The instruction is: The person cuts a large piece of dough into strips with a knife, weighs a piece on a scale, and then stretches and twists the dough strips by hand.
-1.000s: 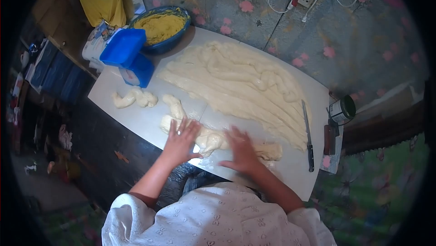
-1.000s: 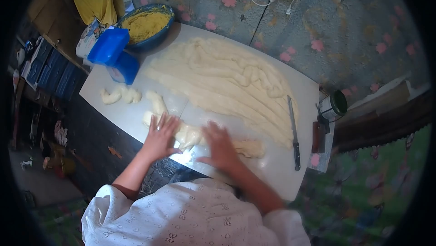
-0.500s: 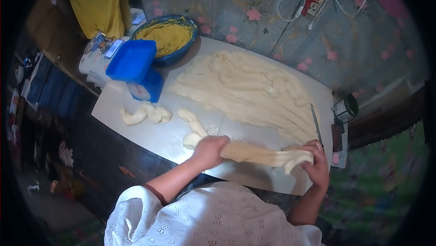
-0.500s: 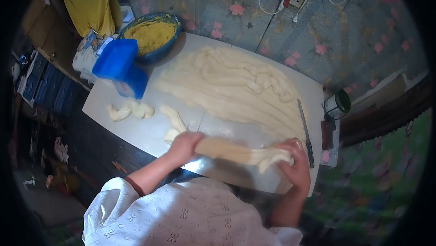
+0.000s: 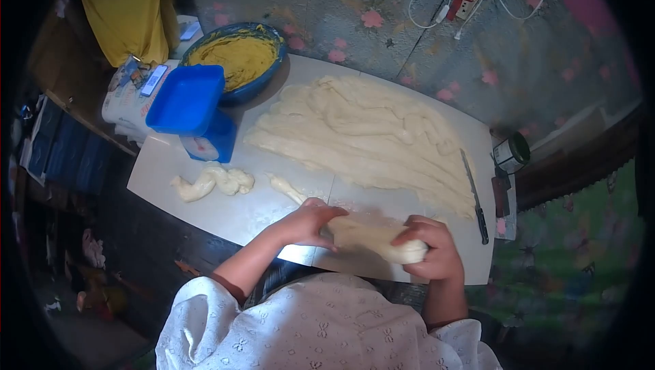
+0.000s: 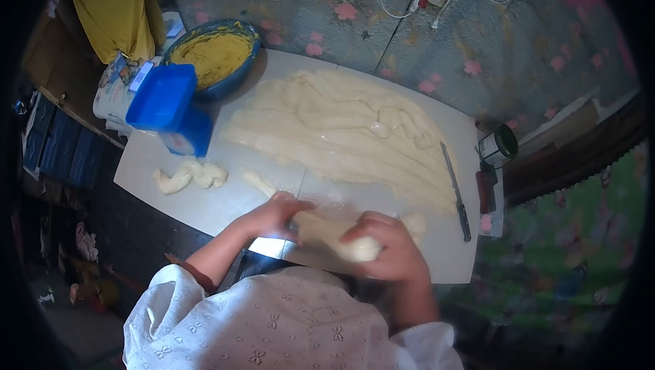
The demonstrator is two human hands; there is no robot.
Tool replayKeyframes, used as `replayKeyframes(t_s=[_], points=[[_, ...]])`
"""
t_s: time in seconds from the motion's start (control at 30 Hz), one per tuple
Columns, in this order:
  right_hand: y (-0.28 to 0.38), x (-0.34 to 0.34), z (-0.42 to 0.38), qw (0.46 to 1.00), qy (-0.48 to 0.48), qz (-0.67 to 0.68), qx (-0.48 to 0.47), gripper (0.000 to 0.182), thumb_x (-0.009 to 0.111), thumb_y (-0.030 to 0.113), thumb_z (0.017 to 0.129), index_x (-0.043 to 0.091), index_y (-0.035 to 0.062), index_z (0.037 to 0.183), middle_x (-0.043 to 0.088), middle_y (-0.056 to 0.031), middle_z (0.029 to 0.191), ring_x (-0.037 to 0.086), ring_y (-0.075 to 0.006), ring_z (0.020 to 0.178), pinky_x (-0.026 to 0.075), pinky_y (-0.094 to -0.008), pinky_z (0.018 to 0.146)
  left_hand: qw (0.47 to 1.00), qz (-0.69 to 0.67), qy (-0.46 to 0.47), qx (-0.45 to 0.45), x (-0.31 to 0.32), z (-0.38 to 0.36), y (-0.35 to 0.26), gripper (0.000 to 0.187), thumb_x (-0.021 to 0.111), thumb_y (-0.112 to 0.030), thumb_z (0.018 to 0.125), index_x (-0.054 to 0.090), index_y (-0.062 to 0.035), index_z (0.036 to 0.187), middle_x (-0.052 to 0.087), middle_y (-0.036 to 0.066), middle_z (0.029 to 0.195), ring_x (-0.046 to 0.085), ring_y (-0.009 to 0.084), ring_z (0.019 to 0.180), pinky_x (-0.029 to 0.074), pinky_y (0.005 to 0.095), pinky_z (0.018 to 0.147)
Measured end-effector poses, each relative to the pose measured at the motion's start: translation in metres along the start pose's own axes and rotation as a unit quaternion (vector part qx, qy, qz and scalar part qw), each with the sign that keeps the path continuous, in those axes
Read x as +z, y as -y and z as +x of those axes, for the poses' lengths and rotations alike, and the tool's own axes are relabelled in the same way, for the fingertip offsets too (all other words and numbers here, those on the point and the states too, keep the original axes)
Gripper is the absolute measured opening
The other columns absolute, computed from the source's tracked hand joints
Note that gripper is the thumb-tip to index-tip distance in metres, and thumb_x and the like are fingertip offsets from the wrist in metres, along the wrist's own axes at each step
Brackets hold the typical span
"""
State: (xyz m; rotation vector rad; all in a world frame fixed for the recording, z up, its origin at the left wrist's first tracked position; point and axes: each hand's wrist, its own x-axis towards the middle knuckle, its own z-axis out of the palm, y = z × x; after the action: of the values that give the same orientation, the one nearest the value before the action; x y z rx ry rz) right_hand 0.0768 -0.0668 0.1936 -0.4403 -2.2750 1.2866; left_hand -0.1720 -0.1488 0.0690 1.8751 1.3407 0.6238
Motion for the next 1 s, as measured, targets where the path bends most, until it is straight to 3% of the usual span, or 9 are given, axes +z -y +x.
replayKeyframes(t_s=[0.2,0.3,0.37,0.43,0.53,0.63,0.7,0.9,1.0], points=[[-0.023,-0.028,-0.029,0.921,-0.266,0.234,-0.163,0.019,0.072,0.01,0.066,0.053,0.0128,0.065,0.043,-0.0009,0.069,0.044,-0.0186,0.066,0.035,-0.0315,0.058,0.982,-0.186,-0.014,0.033,-0.073,-0.034,0.002,0.031,0.075,-0.029,0.074,0.064,-0.0031,0.088,0.065,0.011,0.078,0.062,0.0228,0.073,0.046,0.0325,0.065],[-0.053,-0.037,-0.044,0.944,-0.234,0.185,-0.144,0.022,0.071,0.009,0.068,0.05,0.0141,0.065,0.04,-0.0012,0.073,0.041,-0.0179,0.068,0.034,-0.0316,0.06,0.983,-0.172,-0.064,0.022,-0.106,-0.073,0.006,0.027,0.076,-0.023,0.074,0.064,-0.0019,0.085,0.064,0.008,0.073,0.061,0.0179,0.07,0.045,0.0284,0.062],[-0.087,-0.037,-0.059,0.947,-0.246,0.168,-0.116,0.018,0.071,0.009,0.067,0.053,0.0113,0.07,0.042,-0.0023,0.077,0.042,-0.0194,0.071,0.035,-0.0321,0.062,0.95,-0.281,-0.034,-0.129,-0.109,-0.088,0.021,0.028,0.076,-0.025,0.074,0.064,-0.001,0.083,0.063,0.007,0.069,0.061,0.0174,0.067,0.044,0.0268,0.061],[-0.122,-0.04,-0.074,0.977,-0.129,-0.031,0.169,0.02,0.071,0.011,0.066,0.059,0.0088,0.082,0.052,-0.0078,0.093,0.05,-0.028,0.089,0.04,-0.0401,0.079,0.961,-0.198,0.001,-0.193,-0.093,-0.086,0.036,0.033,0.076,-0.026,0.074,0.064,0.0003,0.089,0.064,0.012,0.079,0.063,0.0231,0.077,0.047,0.0294,0.069],[-0.102,-0.006,-0.062,0.875,-0.004,-0.418,0.243,0.04,0.072,0.014,0.065,0.059,0.0088,0.103,0.05,-0.0162,0.121,0.044,-0.0361,0.117,0.027,-0.0519,0.101,0.957,0.08,-0.059,-0.272,-0.049,-0.072,0.012,0.06,0.074,-0.032,0.072,0.054,-0.001,0.12,0.048,0.021,0.127,0.049,0.0344,0.116,0.039,0.0397,0.098],[-0.073,0.027,-0.026,0.853,-0.037,-0.466,0.231,0.059,0.072,0.017,0.066,0.051,0.0118,0.121,0.036,-0.0202,0.139,0.03,-0.0351,0.132,0.01,-0.0551,0.11,0.907,0.322,-0.224,-0.149,-0.013,-0.058,-0.022,0.065,0.071,-0.035,0.074,0.049,-0.003,0.126,0.041,0.019,0.134,0.04,0.0345,0.126,0.03,0.0463,0.104],[-0.099,0.051,-0.022,0.83,0.041,-0.544,0.113,0.065,0.07,0.02,0.07,0.045,0.0115,0.129,0.038,-0.02,0.136,0.032,-0.0325,0.131,0.009,-0.0555,0.111,0.957,0.194,-0.192,-0.097,0.014,-0.044,-0.019,0.064,0.069,-0.036,0.077,0.047,-0.0043,0.127,0.044,0.019,0.131,0.035,0.034,0.13,0.021,0.0499,0.108],[-0.113,0.096,0.021,0.922,0.136,-0.318,0.174,0.046,0.062,0.024,0.081,0.052,0.0103,0.124,0.055,-0.0141,0.12,0.049,-0.0315,0.114,0.033,-0.0444,0.1,0.964,0.189,-0.136,-0.129,0.019,-0.011,0.007,0.052,0.068,-0.018,0.07,0.051,-0.0037,0.117,0.055,0.014,0.12,0.051,0.0332,0.113,0.038,0.0445,0.094],[-0.131,0.054,0.014,0.961,0.131,-0.025,0.241,0.028,0.061,0.024,0.086,0.062,0.0015,0.102,0.065,-0.0096,0.082,0.059,-0.0183,0.077,0.046,-0.0305,0.073,0.966,-0.09,-0.171,-0.171,-0.025,-0.03,0.003,0.05,0.059,-0.008,0.069,0.051,-0.0064,0.119,0.063,0.014,0.102,0.06,0.0359,0.094,0.047,0.0367,0.084]])
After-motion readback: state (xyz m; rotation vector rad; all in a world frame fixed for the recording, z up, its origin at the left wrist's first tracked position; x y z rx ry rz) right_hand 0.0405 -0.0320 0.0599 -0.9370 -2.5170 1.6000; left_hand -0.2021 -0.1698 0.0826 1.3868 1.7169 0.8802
